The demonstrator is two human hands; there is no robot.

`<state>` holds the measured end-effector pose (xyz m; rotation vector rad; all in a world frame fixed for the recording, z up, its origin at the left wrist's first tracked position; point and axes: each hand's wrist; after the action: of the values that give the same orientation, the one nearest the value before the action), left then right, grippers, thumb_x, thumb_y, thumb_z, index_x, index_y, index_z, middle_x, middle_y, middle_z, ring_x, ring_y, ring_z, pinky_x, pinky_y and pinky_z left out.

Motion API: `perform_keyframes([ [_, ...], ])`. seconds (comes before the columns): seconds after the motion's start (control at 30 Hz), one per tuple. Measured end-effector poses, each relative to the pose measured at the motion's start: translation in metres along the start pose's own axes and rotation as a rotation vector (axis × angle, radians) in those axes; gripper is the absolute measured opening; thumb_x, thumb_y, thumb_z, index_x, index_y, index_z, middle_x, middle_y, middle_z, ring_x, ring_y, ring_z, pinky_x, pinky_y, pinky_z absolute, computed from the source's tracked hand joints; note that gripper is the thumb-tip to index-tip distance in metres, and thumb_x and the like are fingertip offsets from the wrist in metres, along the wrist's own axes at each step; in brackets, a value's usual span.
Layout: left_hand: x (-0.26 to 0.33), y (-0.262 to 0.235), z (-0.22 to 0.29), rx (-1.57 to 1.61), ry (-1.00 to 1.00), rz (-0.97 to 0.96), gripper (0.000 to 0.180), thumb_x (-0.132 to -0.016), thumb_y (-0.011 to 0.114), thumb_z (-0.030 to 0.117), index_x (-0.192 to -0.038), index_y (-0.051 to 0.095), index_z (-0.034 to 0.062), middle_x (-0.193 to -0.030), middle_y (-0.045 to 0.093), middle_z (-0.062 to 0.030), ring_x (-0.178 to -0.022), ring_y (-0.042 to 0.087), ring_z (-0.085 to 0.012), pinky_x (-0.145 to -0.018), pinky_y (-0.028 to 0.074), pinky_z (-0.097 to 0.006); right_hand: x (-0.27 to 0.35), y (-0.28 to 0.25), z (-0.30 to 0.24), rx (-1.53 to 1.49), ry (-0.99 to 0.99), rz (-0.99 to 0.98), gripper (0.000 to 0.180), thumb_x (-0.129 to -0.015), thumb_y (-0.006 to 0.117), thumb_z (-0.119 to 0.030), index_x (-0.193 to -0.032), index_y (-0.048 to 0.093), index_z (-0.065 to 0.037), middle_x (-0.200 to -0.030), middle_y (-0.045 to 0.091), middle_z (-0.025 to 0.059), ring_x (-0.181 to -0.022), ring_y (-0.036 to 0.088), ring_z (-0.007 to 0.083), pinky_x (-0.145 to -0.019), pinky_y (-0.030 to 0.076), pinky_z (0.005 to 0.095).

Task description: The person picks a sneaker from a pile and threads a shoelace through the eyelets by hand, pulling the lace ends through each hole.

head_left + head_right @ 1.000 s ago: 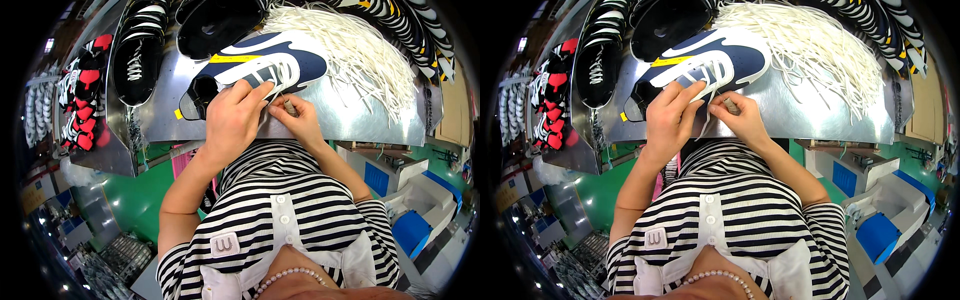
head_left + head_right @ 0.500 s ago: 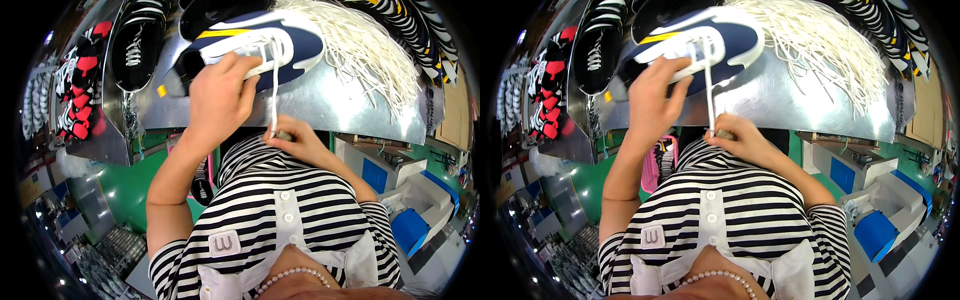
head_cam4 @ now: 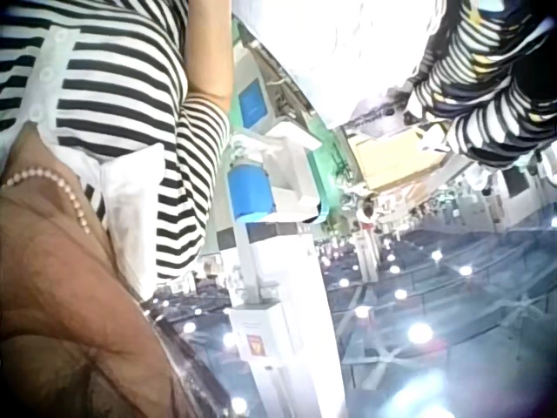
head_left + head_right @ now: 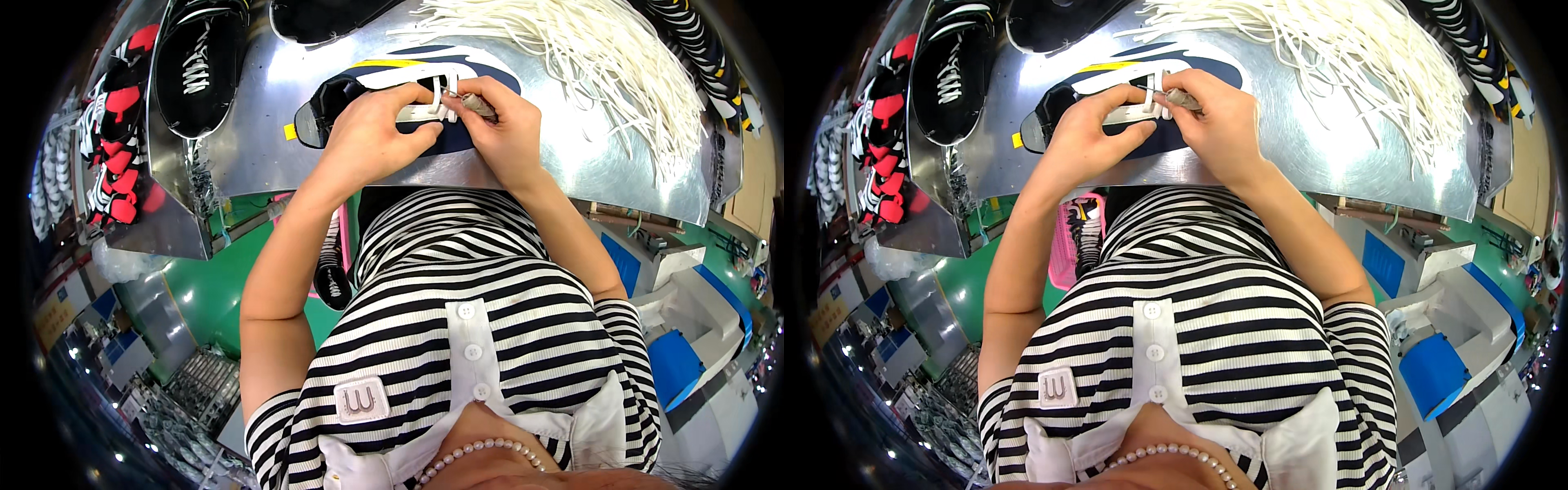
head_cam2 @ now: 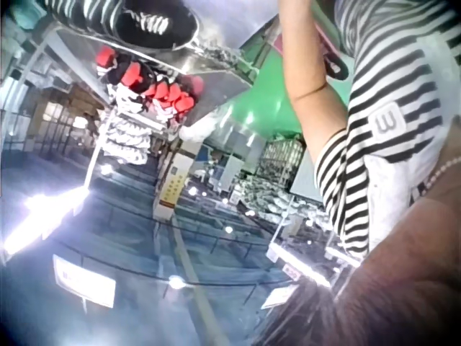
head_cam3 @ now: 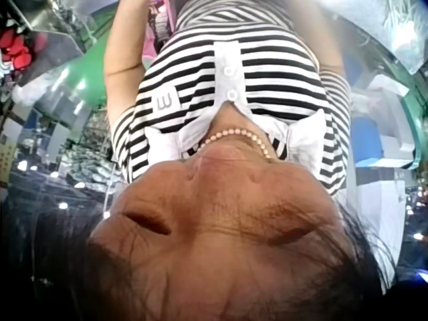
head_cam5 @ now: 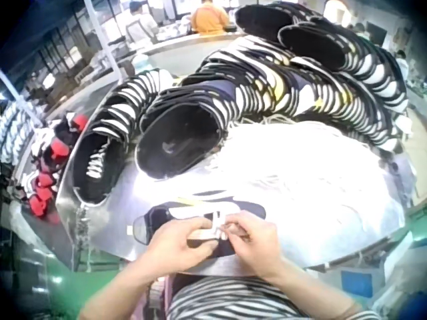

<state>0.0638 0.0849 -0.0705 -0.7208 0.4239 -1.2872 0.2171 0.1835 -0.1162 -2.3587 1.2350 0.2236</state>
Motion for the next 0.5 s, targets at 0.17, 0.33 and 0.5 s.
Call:
perform_keyframes([
  [0.17, -0.001, 0.007, 0.006, -0.094, -0.038, 0.056, 0.031, -0.081, 0.073, 0.028, -0.1, 0.068, 0.0042, -0.092, 0.071, -0.0141, -0.083, 0.068, -0.0311, -0.075, 0.051, -0.036, 0.001, 0.001, 0.003, 0.109, -0.095, 0.036, 0.021, -0.077, 0.076, -0.002, -0.095, 0.066, -0.005, -0.085, 0.069, 0.0078, -0.069, 0.068, 0.0177, -0.059, 0.053, 0.0264],
  [0.33, -0.001, 0.012, 0.004, -0.188, 0.012, 0.145, 0.028, -0.081, 0.072, 0.03, -0.094, 0.068, 0.0054, -0.09, 0.07, -0.0132, -0.082, 0.067, -0.0326, -0.072, 0.051, -0.037, 0.008, -0.018, -0.021, 0.016, 0.191, -0.058, 0.025, -0.083, 0.074, -0.009, -0.104, 0.06, -0.004, -0.087, 0.07, 0.0114, -0.074, 0.07, 0.0224, -0.063, 0.053, 0.028],
  [0.5, -0.002, 0.012, 0.009, -0.206, -0.016, 0.137, 0.027, -0.08, 0.074, 0.028, -0.092, 0.068, 0.0052, -0.087, 0.071, -0.0124, -0.08, 0.068, -0.03, -0.071, 0.051, -0.036, 0.029, -0.032, -0.026, -0.073, 0.332, -0.183, 0.021, -0.093, 0.066, -0.014, -0.105, 0.056, -0.001, -0.087, 0.069, 0.0172, -0.077, 0.07, 0.0281, -0.068, 0.053, 0.0332],
])
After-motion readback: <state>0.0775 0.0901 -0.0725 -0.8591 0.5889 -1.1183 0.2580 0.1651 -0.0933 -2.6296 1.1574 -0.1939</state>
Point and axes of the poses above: each hand's wrist, its own x-axis away from the middle knuckle, its own y-axis out of the palm, z = x × y
